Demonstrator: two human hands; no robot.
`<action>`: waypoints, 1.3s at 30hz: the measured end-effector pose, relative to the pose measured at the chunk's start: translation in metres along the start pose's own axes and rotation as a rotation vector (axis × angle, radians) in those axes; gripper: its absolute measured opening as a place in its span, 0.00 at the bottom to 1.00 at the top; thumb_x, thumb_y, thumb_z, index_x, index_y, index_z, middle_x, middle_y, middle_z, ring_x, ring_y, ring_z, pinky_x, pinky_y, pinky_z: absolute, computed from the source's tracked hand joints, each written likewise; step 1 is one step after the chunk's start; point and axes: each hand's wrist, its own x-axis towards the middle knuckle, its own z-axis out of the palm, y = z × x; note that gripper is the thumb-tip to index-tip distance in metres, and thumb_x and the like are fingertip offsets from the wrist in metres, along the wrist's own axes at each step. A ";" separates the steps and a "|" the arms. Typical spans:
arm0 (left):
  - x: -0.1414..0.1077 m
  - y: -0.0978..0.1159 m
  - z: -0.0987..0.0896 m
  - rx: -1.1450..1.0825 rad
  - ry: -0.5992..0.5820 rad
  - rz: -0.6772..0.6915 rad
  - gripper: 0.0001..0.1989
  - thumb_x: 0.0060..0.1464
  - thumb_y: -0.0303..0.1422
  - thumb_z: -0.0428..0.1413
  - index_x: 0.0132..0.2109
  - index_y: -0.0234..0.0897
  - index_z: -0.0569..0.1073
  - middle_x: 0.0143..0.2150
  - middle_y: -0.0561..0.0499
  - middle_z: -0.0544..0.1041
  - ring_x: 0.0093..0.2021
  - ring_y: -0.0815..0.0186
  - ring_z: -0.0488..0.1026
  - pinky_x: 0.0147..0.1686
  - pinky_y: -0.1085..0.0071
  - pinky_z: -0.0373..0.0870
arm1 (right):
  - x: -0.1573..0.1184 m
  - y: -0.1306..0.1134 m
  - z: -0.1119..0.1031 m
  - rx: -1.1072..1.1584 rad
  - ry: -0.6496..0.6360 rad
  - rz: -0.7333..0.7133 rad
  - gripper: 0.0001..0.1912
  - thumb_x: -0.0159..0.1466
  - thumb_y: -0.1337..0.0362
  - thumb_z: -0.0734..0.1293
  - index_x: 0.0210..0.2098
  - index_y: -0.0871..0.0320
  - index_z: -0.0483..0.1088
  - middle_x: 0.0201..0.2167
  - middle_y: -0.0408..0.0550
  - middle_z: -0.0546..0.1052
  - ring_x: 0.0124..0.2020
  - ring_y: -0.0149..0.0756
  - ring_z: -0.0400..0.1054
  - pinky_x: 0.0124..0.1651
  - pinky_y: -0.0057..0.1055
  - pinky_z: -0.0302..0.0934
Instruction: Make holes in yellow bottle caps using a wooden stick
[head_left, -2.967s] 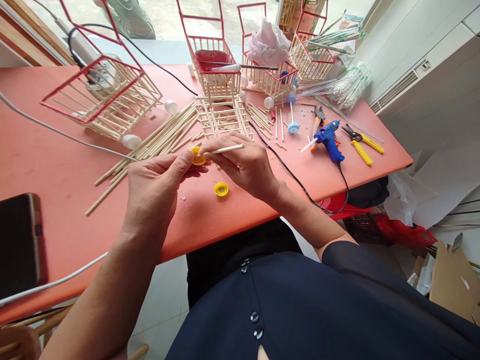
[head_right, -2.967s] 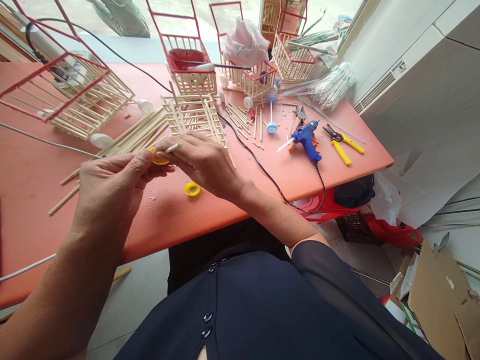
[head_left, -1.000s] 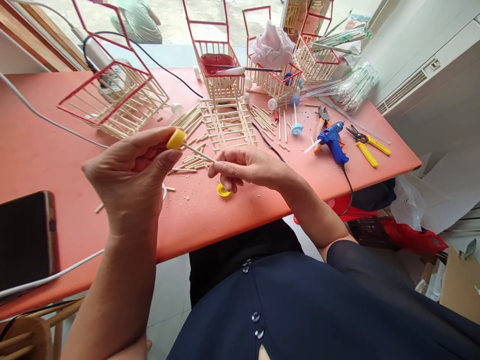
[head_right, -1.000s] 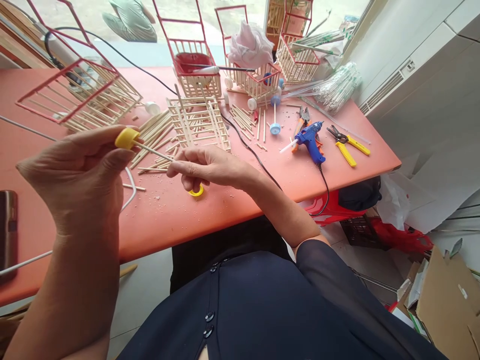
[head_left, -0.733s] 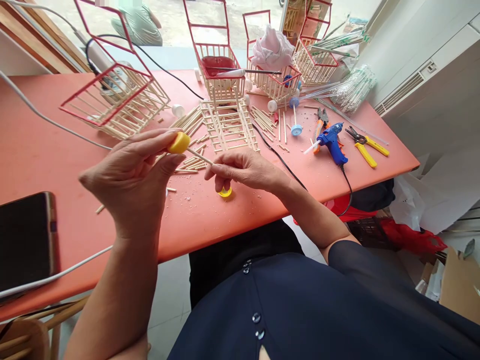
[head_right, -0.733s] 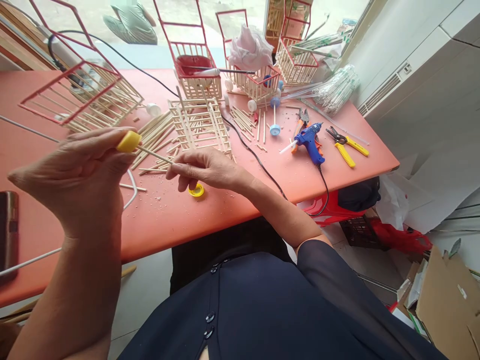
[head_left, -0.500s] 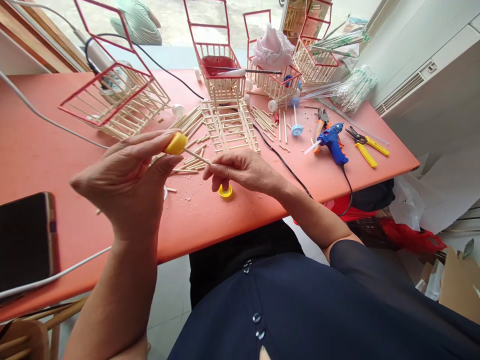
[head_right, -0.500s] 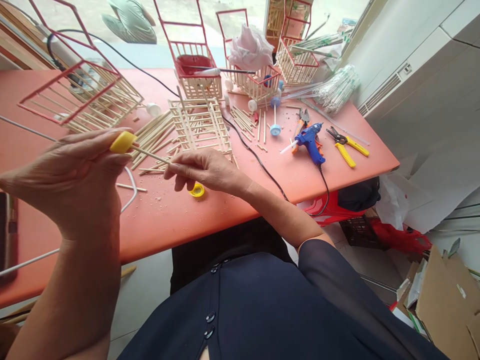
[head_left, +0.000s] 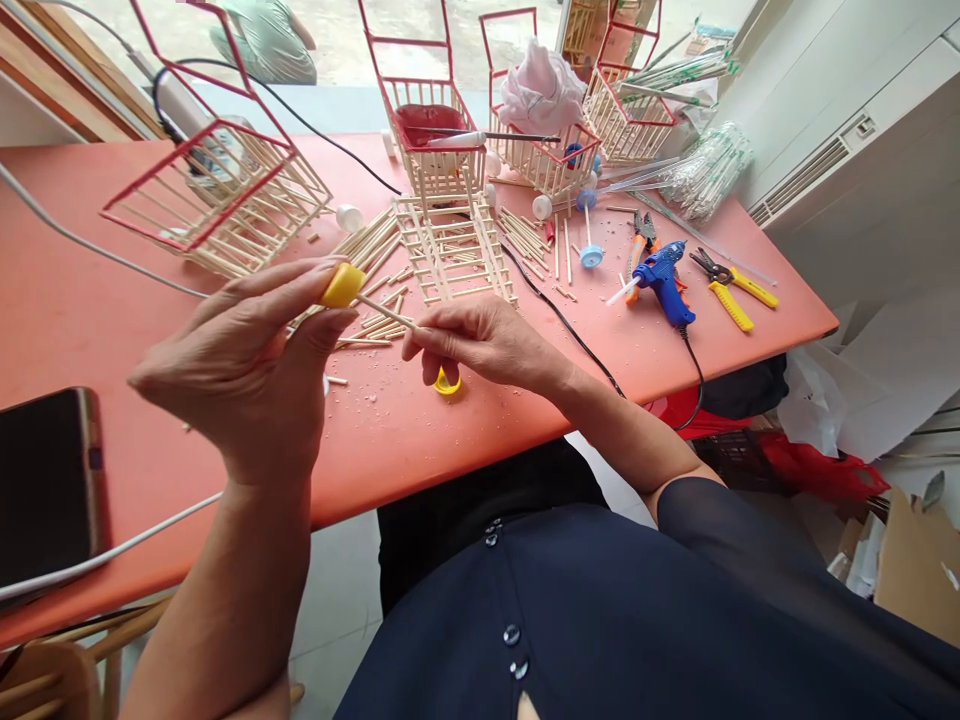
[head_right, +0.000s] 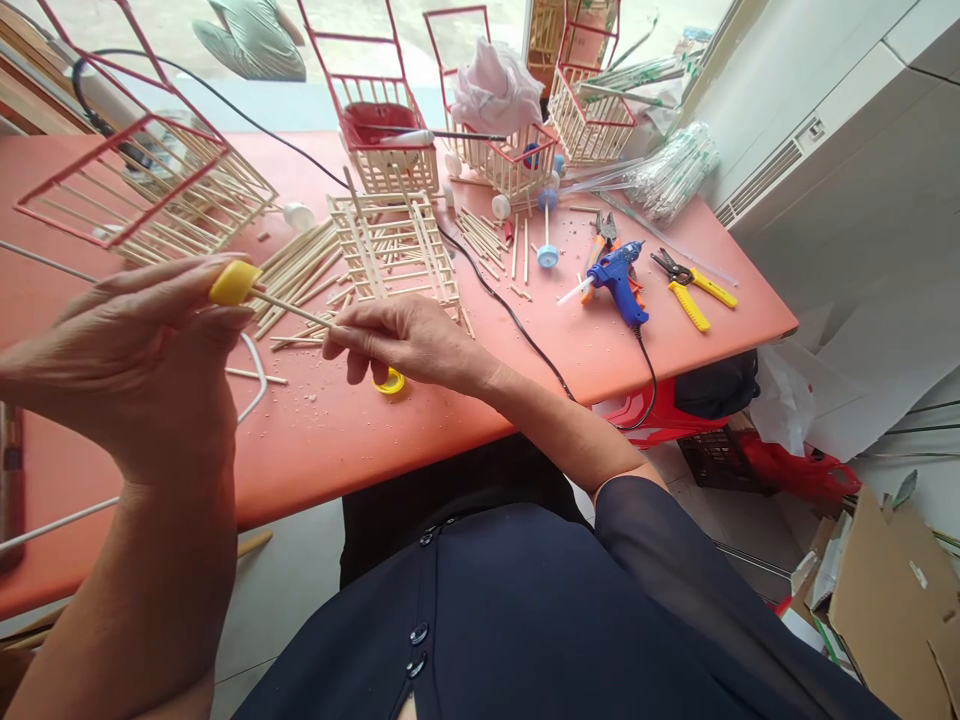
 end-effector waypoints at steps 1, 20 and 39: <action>0.000 0.000 -0.001 0.006 -0.007 -0.002 0.12 0.60 0.31 0.68 0.49 0.52 0.87 0.48 0.55 0.87 0.53 0.57 0.84 0.59 0.53 0.77 | 0.000 0.000 0.000 -0.001 0.001 -0.003 0.27 0.70 0.42 0.71 0.40 0.64 0.77 0.27 0.41 0.80 0.23 0.20 0.72 0.32 0.19 0.68; 0.005 0.003 0.007 -0.162 -0.088 -0.218 0.19 0.60 0.40 0.68 0.56 0.43 0.84 0.52 0.49 0.87 0.60 0.53 0.82 0.66 0.51 0.78 | -0.001 -0.015 0.002 -0.342 0.183 -0.064 0.14 0.76 0.63 0.66 0.38 0.63 0.79 0.22 0.39 0.78 0.23 0.20 0.68 0.32 0.19 0.62; 0.001 -0.001 0.006 0.080 -0.048 -0.102 0.11 0.65 0.35 0.65 0.52 0.43 0.86 0.48 0.52 0.88 0.51 0.58 0.86 0.64 0.54 0.77 | -0.003 -0.011 0.004 -0.653 0.234 -0.089 0.15 0.76 0.62 0.66 0.41 0.64 0.83 0.25 0.40 0.73 0.29 0.25 0.66 0.37 0.25 0.54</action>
